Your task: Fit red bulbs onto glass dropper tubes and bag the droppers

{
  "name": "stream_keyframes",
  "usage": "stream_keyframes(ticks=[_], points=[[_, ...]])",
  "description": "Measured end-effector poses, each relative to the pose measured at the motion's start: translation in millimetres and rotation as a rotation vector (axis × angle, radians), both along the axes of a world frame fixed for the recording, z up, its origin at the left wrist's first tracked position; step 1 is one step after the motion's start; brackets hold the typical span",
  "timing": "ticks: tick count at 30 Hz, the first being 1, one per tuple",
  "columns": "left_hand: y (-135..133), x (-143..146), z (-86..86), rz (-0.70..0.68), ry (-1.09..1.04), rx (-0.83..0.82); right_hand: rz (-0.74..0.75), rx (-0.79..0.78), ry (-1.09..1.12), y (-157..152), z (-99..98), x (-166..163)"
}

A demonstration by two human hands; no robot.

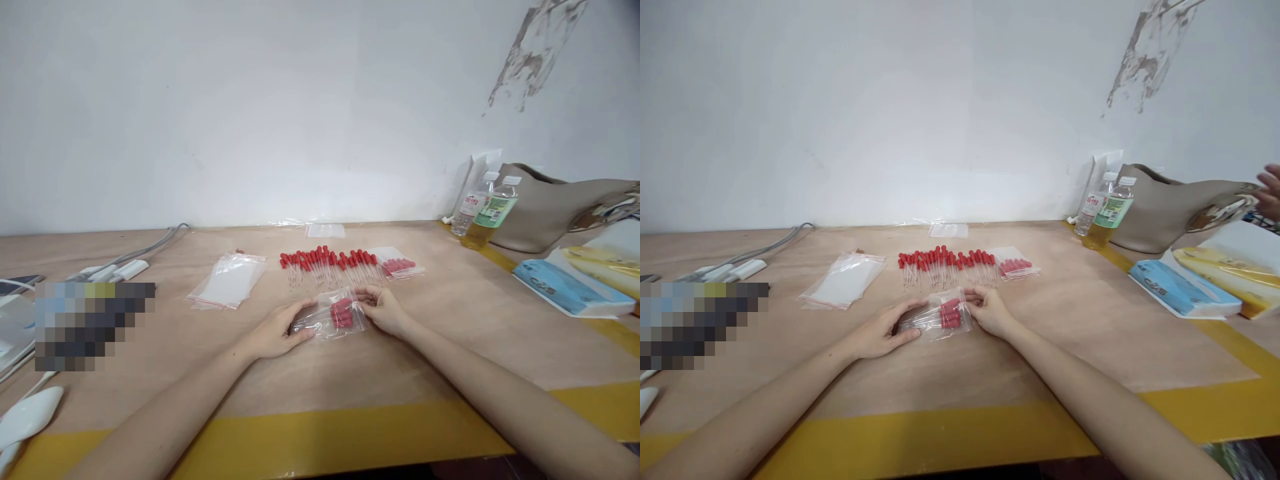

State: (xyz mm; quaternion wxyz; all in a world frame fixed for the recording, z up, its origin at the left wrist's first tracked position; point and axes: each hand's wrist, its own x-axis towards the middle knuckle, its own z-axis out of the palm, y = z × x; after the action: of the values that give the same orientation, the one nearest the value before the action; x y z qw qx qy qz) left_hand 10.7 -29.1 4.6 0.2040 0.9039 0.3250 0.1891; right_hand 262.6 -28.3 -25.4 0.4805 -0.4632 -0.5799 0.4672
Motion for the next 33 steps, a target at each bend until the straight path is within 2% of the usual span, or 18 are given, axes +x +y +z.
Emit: stream_keyframes(ticks=[4, 6, 8, 13, 17, 25, 29, 33], points=[[2, 0, -1.9, -0.019, -0.028, 0.025, 0.182, -0.130, -0.078, -5, 13.2, 8], [3, 0, -2.4, -0.042, -0.033, 0.034, 0.198, -0.181, -0.176, -4, 17.8, 16], [3, 0, -2.3, -0.060, -0.029, 0.040, 0.098, -0.156, -0.276, 1, 19.9, 23], [3, -1, -1.7, -0.069, 0.024, 0.034, -0.282, 0.131, -0.655, 27, 22.7, 33], [2, 0, -0.9, -0.079, 0.035, 0.067, -0.405, 0.183, -0.936, 54, 28.7, 27], [-3, 0, 0.7, -0.064, 0.173, 0.124, -0.462, -0.007, -1.018, 94, 33.3, 2], [-3, -1, -0.7, -0.070, 0.174, 0.111, -0.478, -0.054, -1.009, 90, 45.8, 1], [-2, -1, -1.5, -0.085, 0.154, 0.100, -0.467, 0.030, -0.869, 68, 55.8, 11]])
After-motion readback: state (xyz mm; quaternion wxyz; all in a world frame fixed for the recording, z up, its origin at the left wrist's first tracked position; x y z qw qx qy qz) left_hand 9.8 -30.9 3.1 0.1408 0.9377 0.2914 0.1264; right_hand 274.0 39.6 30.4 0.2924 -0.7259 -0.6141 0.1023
